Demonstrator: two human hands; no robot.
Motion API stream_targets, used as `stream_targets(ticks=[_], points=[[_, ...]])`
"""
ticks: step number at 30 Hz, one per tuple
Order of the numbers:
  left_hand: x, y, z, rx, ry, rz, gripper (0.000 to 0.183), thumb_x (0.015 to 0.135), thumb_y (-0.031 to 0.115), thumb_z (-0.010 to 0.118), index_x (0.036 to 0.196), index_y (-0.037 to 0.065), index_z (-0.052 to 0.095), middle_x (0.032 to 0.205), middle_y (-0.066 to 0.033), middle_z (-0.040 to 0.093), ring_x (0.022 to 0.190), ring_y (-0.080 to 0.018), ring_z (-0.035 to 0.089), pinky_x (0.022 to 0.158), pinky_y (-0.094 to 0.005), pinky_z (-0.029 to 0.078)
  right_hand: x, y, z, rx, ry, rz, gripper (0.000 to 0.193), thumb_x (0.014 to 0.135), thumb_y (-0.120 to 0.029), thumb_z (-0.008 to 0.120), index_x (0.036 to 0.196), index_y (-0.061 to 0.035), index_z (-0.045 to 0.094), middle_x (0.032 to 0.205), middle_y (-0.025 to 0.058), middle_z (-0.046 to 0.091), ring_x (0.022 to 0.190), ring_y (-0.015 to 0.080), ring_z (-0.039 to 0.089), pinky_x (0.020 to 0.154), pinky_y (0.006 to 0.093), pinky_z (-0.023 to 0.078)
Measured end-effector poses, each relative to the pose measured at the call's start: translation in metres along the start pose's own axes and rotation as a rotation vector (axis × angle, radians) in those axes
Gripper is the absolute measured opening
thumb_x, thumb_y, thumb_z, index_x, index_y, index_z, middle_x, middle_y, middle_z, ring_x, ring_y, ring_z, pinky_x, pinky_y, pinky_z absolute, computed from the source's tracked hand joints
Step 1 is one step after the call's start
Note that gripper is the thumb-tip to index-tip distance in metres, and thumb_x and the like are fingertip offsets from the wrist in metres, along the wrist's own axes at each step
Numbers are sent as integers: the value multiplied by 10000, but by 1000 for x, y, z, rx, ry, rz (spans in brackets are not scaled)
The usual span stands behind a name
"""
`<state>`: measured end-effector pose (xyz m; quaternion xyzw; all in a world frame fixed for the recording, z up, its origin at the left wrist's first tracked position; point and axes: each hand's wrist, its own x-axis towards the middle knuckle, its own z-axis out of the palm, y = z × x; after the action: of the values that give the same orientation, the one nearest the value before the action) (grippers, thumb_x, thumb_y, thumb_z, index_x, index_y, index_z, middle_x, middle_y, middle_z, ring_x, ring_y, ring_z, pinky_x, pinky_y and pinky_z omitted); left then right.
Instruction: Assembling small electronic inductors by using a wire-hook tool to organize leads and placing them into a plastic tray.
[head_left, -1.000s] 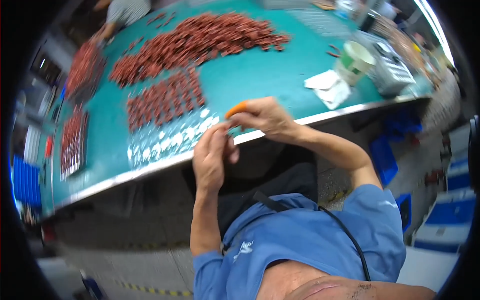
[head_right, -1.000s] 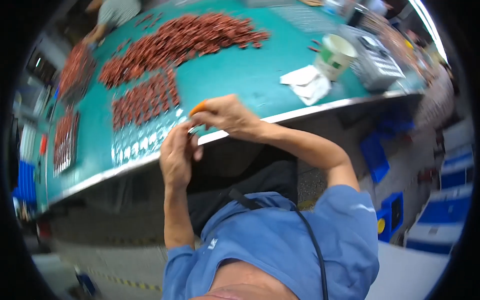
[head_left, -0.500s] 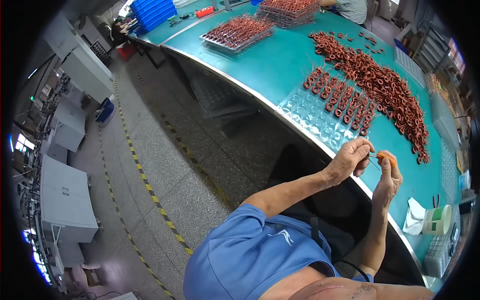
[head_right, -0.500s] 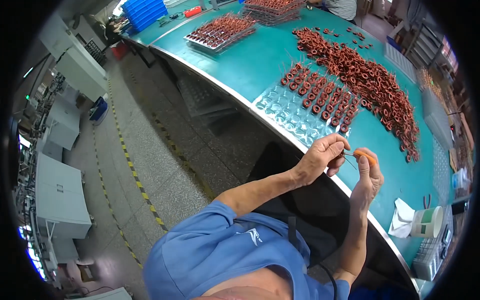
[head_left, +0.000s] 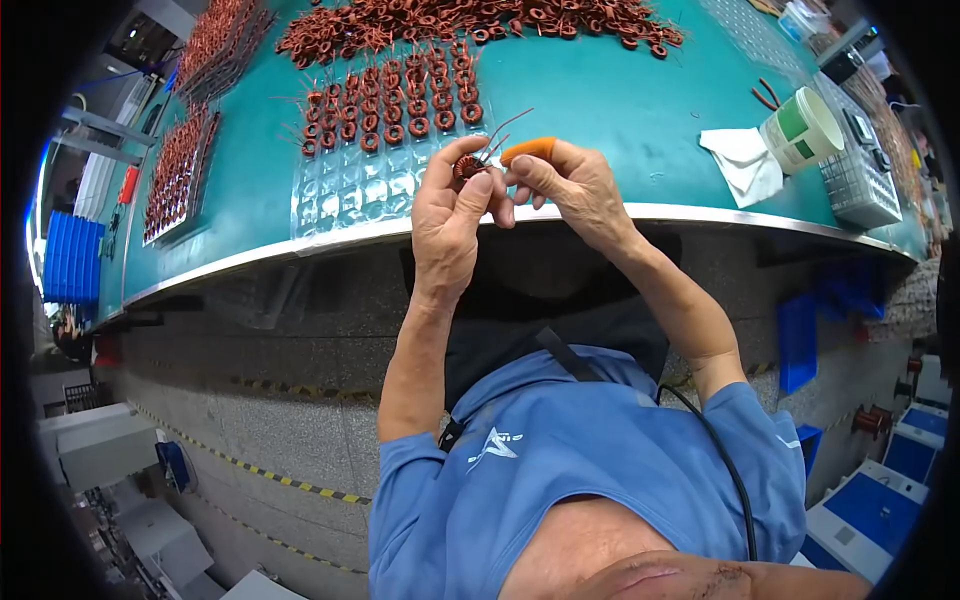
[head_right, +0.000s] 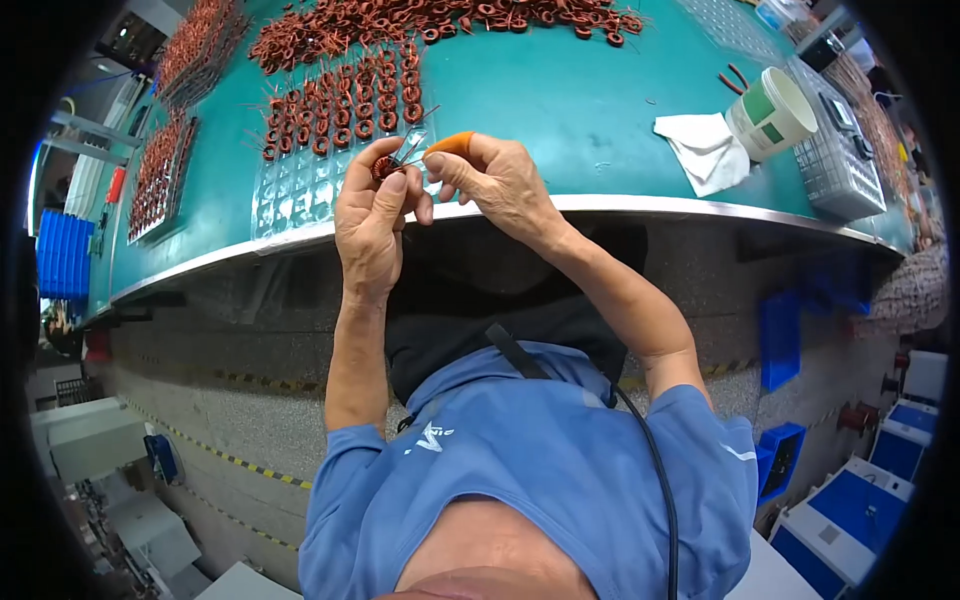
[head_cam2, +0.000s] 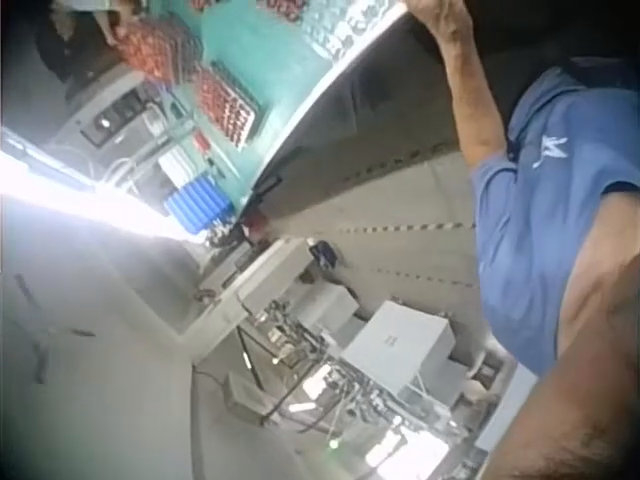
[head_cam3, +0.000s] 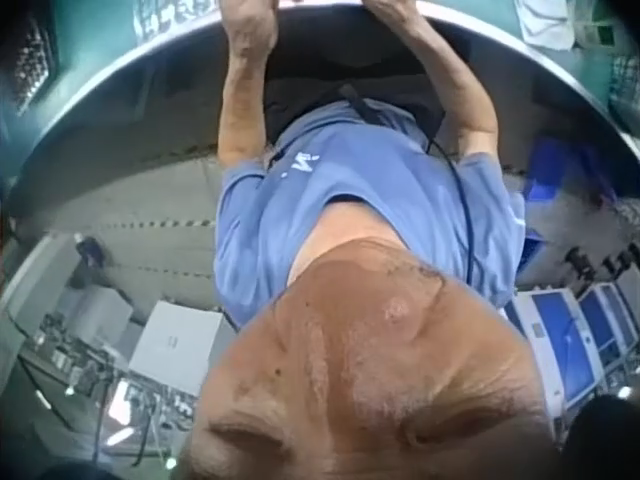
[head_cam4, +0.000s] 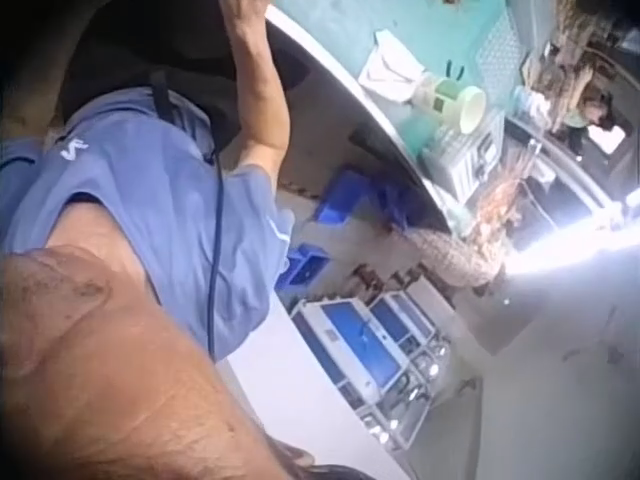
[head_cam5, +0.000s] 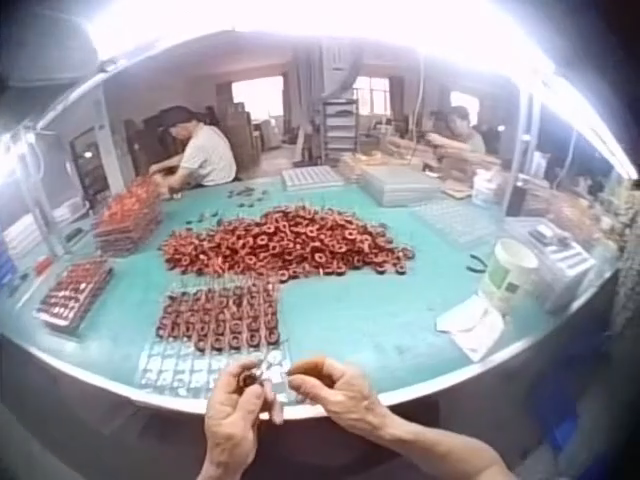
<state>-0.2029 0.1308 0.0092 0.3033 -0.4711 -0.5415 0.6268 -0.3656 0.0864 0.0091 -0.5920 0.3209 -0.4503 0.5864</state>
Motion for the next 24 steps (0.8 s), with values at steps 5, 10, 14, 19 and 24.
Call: stream_targets(ticks=[5, 10, 14, 19, 24], points=[[-12, 4, 11, 235, 24, -13, 275, 976, 93, 520, 1218, -28, 474, 776, -32, 554, 638, -89, 541, 608, -217, 464, -14, -10, 11, -273, 66, -176, 306, 985, -243, 538, 997, 31, 672, 763, 57, 668, 642, 100, 612, 576, 223, 486], [-13, 11, 16, 246, 1, 18, 277, 970, 80, 525, 1215, -38, 475, 824, -50, 554, 661, -117, 571, 610, -232, 481, -11, -32, 2, 8, 98, -1, 327, 957, -253, 554, 860, 32, 683, 654, 61, 624, 502, 91, 554, 465, 210, 440], [-13, 9, 11, 62, -10, -94, 249, 998, 174, 492, 1132, -35, 494, 707, -60, 538, 576, -140, 575, 545, -242, 484, -6, -14, 2, -80, 188, -42, 315, 937, -291, 615, 930, 20, 666, 653, 43, 591, 531, 65, 538, 452, 173, 393], [-12, 3, 0, 125, -31, -260, 542, 1017, 461, 373, 953, -37, 576, 635, -49, 522, 507, -140, 553, 491, -236, 447, -10, -5, -4, 116, 23, 78, 279, 953, -274, 602, 935, -1, 657, 639, -6, 550, 433, 29, 430, 382, 168, 325], [-15, 1, 0, 141, -99, -125, 217, 1005, 173, 484, 1157, 20, 510, 689, -19, 510, 558, -87, 508, 502, -213, 422, -10, -9, -1, 167, 14, 149, 278, 948, -243, 609, 985, 30, 643, 642, 13, 568, 453, 55, 482, 411, 187, 367]])
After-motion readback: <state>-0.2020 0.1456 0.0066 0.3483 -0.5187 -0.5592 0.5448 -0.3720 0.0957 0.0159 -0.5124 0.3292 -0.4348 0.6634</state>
